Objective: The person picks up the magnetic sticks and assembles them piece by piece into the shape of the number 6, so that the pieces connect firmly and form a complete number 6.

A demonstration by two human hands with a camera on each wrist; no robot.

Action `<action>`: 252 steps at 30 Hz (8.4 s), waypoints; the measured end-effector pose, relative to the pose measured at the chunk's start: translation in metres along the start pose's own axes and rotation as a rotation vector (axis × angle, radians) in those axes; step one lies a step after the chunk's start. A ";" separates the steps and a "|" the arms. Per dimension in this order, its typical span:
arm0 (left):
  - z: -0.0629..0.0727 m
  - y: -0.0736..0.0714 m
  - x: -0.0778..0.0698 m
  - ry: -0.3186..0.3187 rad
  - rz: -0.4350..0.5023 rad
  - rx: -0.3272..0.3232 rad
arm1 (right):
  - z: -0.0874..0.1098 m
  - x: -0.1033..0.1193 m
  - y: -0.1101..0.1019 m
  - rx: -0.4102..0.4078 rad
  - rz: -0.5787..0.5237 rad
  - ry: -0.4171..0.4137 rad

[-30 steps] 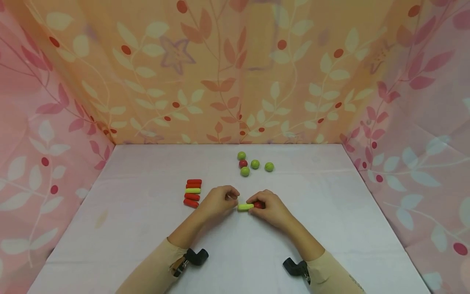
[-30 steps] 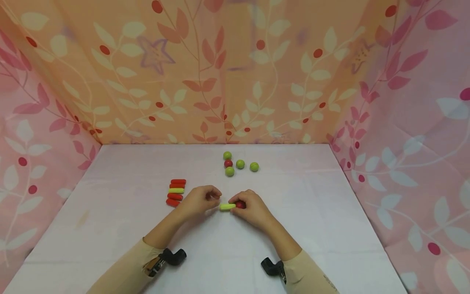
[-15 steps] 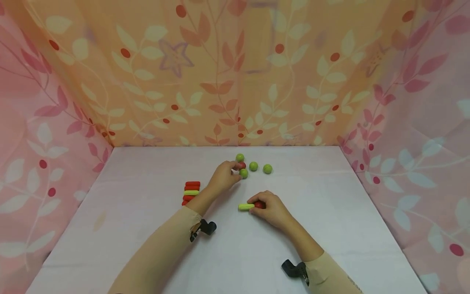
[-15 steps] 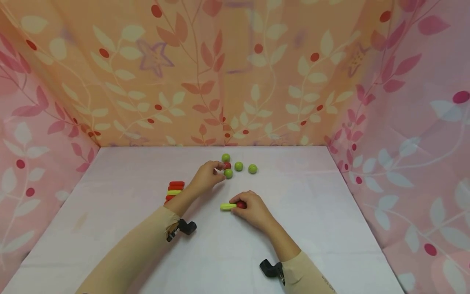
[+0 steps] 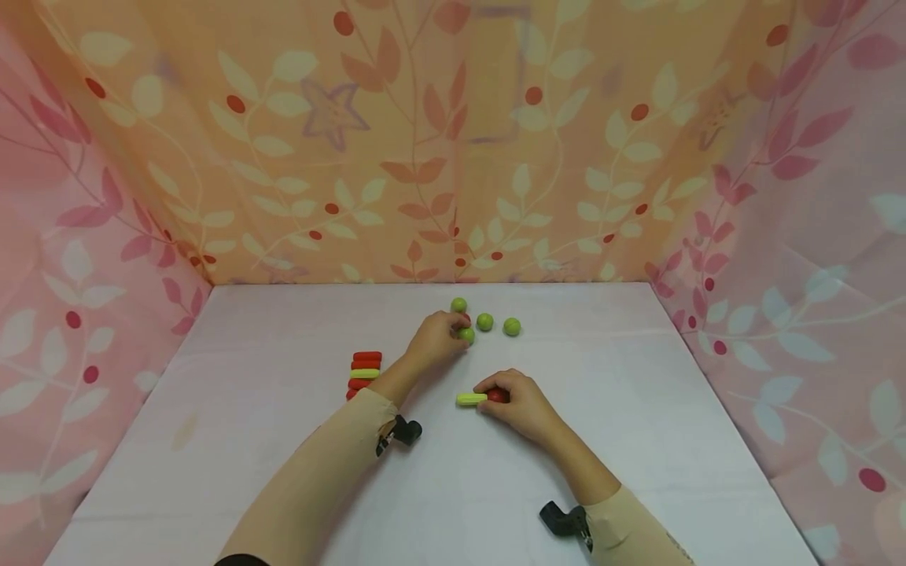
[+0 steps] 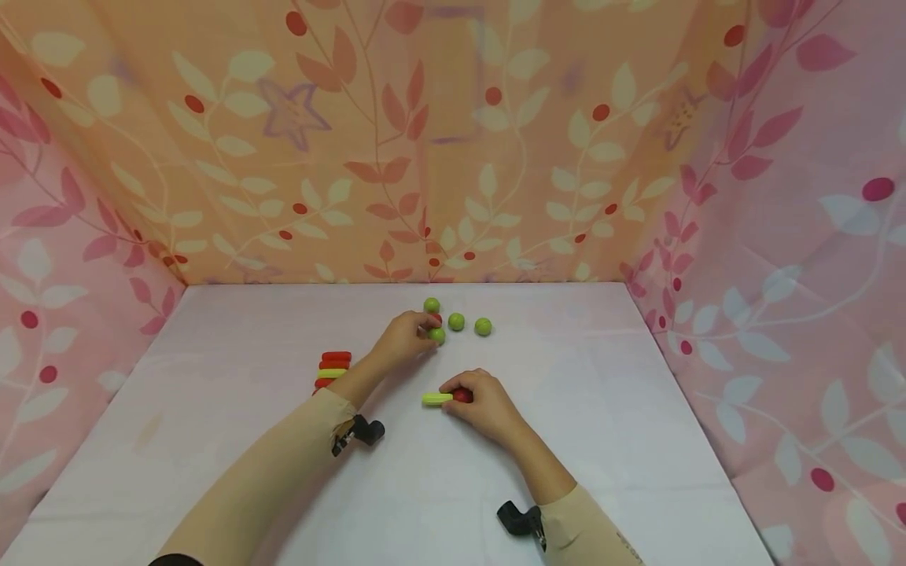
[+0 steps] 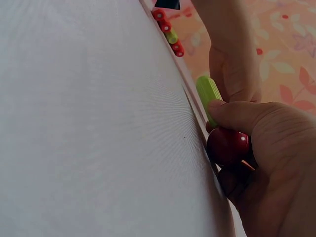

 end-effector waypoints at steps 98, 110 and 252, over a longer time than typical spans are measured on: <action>0.154 0.009 0.014 -0.220 0.283 -0.180 | -0.002 0.005 0.002 0.027 0.025 -0.034; 0.153 0.009 0.016 -0.212 0.290 -0.194 | -0.007 0.019 0.001 0.128 0.018 0.016; 0.163 0.010 0.010 -0.391 0.649 -0.114 | -0.039 0.007 -0.009 0.180 -0.077 0.102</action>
Point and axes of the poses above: each hand's wrist, its own z-axis away from the middle knuckle, its own y-axis out of the palm, x = y × z, the point moved 5 cm from there along -z, towards the middle knuckle, and after that the axes turned 1 degree about -x, right-handed, at the moved point
